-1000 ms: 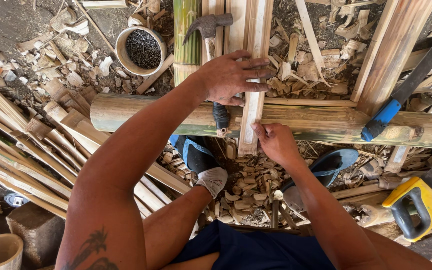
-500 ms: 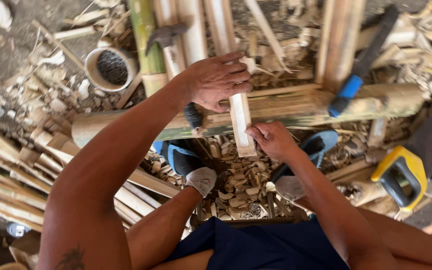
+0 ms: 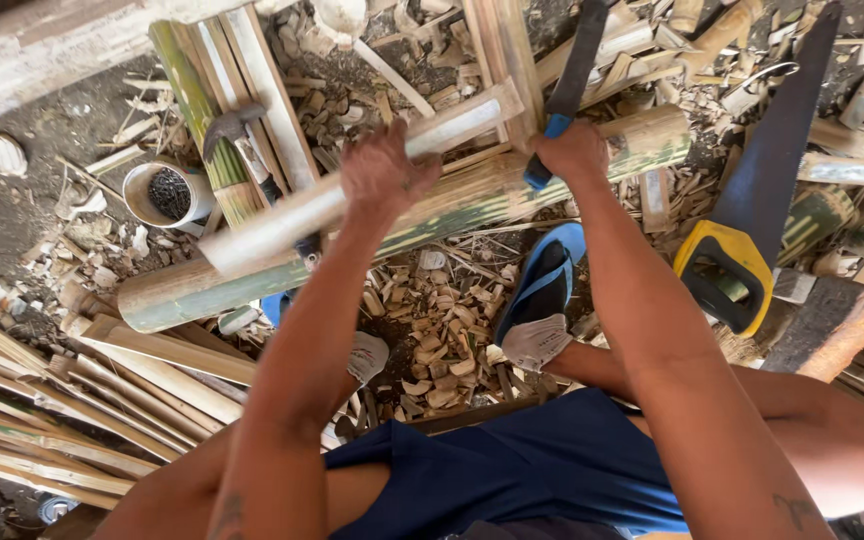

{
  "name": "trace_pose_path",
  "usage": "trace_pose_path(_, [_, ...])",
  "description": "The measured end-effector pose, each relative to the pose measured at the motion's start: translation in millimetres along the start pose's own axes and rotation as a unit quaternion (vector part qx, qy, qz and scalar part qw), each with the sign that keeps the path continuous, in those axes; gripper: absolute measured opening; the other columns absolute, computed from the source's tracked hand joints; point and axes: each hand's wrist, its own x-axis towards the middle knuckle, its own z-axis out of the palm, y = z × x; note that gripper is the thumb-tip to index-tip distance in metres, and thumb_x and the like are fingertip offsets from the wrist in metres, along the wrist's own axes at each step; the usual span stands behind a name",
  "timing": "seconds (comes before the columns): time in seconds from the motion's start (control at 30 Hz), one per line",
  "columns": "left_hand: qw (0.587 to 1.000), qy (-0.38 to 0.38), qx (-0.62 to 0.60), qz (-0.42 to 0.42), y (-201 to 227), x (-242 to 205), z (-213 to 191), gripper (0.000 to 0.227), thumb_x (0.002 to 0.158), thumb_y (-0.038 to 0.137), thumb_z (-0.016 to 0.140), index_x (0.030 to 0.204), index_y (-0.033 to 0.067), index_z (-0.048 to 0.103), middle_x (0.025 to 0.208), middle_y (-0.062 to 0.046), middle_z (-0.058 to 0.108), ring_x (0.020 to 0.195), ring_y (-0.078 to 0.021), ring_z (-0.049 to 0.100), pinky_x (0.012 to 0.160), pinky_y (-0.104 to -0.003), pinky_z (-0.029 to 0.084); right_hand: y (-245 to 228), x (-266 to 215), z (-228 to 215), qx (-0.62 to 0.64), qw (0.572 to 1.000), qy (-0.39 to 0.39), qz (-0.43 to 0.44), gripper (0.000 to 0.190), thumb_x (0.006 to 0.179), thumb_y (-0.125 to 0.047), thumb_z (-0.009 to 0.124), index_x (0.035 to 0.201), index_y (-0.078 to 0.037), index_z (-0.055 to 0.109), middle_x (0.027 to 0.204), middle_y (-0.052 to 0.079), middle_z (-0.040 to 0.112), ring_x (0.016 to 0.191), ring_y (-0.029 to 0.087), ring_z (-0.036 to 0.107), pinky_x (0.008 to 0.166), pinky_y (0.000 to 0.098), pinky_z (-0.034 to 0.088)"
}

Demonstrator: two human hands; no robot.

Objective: The person hammers nails into a bamboo frame, then picks up bamboo slats and places them on the frame. They use a saw to cut the slats to size and hammer nails to secure them in place.

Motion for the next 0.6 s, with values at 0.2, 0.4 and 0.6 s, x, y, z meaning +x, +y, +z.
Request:
trace_pose_path(0.2, [0.977, -0.125, -0.129, -0.113, 61, -27, 38, 0.08, 0.087, 0.065, 0.063, 0.145, 0.0127, 0.049, 0.072, -0.002, 0.057, 0.051, -0.0128, 0.047, 0.041, -0.032, 0.041, 50, -77, 4, 0.254, 0.933, 0.107, -0.231, 0.059, 0.097, -0.021, 0.065, 0.144, 0.004, 0.041, 0.106, 0.022, 0.068, 0.092, 0.034, 0.07, 0.079, 0.0436, 0.057])
trace_pose_path(0.4, [0.971, -0.115, -0.183, -0.103, 95, -41, 73, 0.089, 0.086, 0.068, 0.064, 0.151, 0.0105, 0.046, 0.102, -0.013, 0.072, 0.088, -0.0283, 0.067, 0.073, -0.044, 0.056, 90, -158, 27, 0.081, 0.946, 0.093, -0.299, 0.042, 0.104, -0.015, 0.069, 0.139, -0.009, 0.045, 0.083, 0.021, 0.07, 0.072, 0.04, 0.072, 0.062, 0.0501, 0.056])
trace_pose_path(0.6, [0.964, -0.116, -0.205, -0.12, 99, -45, 74, 0.087, 0.082, 0.064, 0.065, 0.151, 0.0133, 0.047, 0.123, -0.019, 0.071, 0.115, -0.0354, 0.067, 0.093, -0.047, 0.056, 87, -167, 26, 0.056, 0.941, 0.061, -0.329, 0.047, 0.096, -0.005, 0.065, 0.137, -0.001, 0.042, 0.085, 0.027, 0.066, 0.068, 0.048, 0.066, 0.055, 0.0555, 0.052])
